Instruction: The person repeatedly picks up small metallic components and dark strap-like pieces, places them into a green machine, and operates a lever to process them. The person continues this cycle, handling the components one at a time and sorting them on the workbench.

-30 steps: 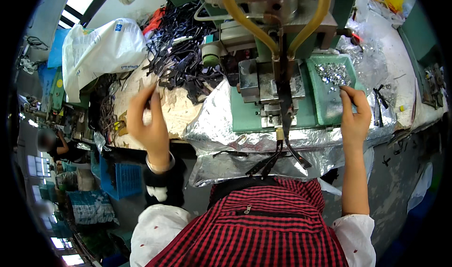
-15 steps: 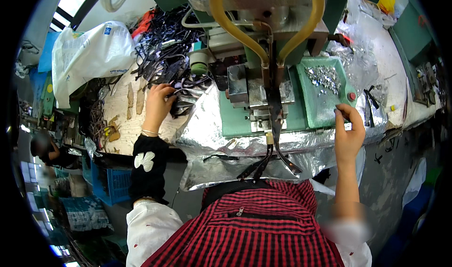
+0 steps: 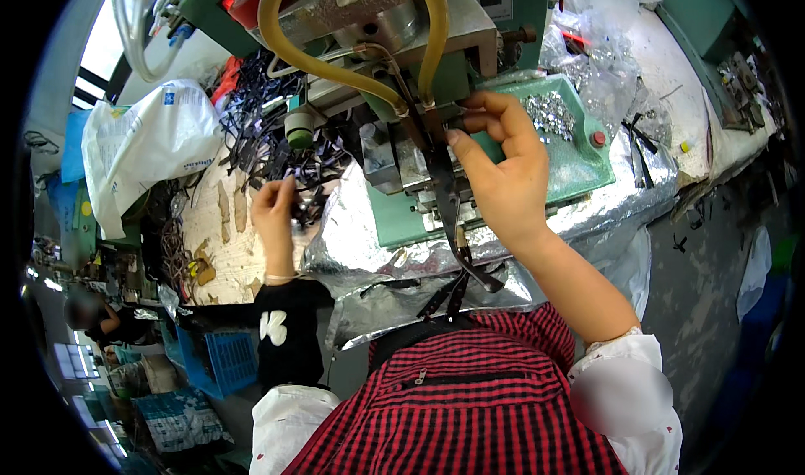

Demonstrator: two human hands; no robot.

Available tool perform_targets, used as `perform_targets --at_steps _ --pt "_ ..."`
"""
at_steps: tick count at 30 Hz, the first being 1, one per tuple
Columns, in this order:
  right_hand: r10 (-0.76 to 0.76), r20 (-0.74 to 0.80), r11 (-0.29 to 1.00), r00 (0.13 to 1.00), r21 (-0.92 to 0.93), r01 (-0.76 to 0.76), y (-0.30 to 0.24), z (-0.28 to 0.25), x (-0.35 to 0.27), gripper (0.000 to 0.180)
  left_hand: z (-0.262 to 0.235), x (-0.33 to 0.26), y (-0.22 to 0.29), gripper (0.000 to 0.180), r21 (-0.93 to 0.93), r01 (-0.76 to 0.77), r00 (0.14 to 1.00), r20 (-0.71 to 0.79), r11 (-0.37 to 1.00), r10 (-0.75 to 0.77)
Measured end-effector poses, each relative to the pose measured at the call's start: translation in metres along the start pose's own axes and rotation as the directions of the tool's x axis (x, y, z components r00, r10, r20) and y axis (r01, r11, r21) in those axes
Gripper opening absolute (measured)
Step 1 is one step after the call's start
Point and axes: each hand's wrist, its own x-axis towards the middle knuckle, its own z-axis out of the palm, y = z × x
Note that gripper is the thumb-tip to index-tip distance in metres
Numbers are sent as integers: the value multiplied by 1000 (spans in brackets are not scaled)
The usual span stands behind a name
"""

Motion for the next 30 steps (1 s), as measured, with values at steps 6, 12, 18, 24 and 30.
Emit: perform_targets --at_steps 6,12,18,24,30 --pt "87 70 984 994 149 -96 -31 16 -3 46 61 11 -23 15 -337 111 992 -13 935 -122" --pt "3 241 981 971 -187 43 -49 -15 -18 52 55 -22 39 13 183 -347 895 -227 920 383" --pt "20 125 734 992 -676 71 51 -92 4 30 74 -92 164 26 61 -922 370 425 382 826" --pt "29 81 770 996 -637 29 47 -99 -4 24 118 -94 153 31 40 -951 305 270 306 913" --pt "-31 -142 911 989 -411 -30 35 -112 23 22 123 -88 142 31 9 -957 280 275 289 920"
